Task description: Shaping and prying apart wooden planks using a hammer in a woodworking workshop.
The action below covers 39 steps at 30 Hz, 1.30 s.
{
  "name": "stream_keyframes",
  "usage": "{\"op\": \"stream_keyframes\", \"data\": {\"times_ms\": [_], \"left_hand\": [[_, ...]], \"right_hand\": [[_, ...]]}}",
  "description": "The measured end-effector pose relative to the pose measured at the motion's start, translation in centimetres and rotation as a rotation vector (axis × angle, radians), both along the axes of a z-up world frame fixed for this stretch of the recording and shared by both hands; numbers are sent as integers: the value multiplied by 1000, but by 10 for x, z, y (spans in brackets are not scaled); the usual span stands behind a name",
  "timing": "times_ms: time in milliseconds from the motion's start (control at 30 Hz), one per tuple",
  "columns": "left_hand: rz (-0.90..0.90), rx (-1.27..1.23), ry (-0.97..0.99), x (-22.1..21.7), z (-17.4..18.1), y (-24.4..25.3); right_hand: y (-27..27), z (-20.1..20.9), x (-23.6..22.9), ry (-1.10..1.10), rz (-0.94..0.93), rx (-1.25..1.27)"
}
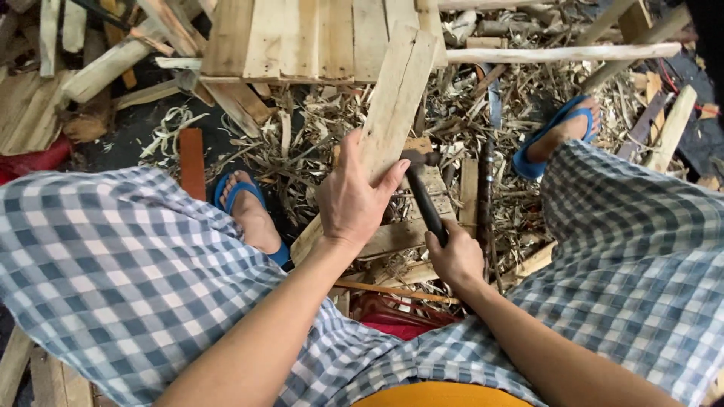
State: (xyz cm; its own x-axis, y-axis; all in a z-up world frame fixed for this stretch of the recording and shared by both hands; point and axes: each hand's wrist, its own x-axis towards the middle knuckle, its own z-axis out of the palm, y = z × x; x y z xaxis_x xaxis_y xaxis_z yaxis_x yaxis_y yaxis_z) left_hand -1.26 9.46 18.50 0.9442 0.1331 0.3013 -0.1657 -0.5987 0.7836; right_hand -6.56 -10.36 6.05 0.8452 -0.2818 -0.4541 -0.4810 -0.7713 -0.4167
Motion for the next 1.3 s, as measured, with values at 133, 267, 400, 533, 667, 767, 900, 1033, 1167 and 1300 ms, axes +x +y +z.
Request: {"op": "stream_keyframes", "data": {"times_ms": [133,267,400,533,667,767,900,1033,1167,1300], "left_hand": [[33,28,-12,-2,8,5],[17,68,-46,-3,7,3],[-56,51,-112,-7,12,-5],[-99,43,-104,-10,18,-18],[-144,110,-289,-17,24,-22],[-157,95,-267,-13,20,-22],[-261,-67,-302,-1,23,-25],[-269,-114,-305,9,29,-27],[-228,-196,-398,20,37,-34],[-306,-348,-392,24,49,-30]], "right_hand": [[-4,-29,1,-66,88,3],[-14,-28,15,-96,201,-78],[21,134,42,-411,-12,339],[21,234,82,-449,-329,1037],[-9,220,106,-281,-158,1450],[-3,221,98,-246,-243,1530],[5,224,80,-262,-191,1481],[-7,211,83,-272,-119,1603],[2,219,78,-260,-167,1596],[5,205,77,-242,-88,1556]]}}
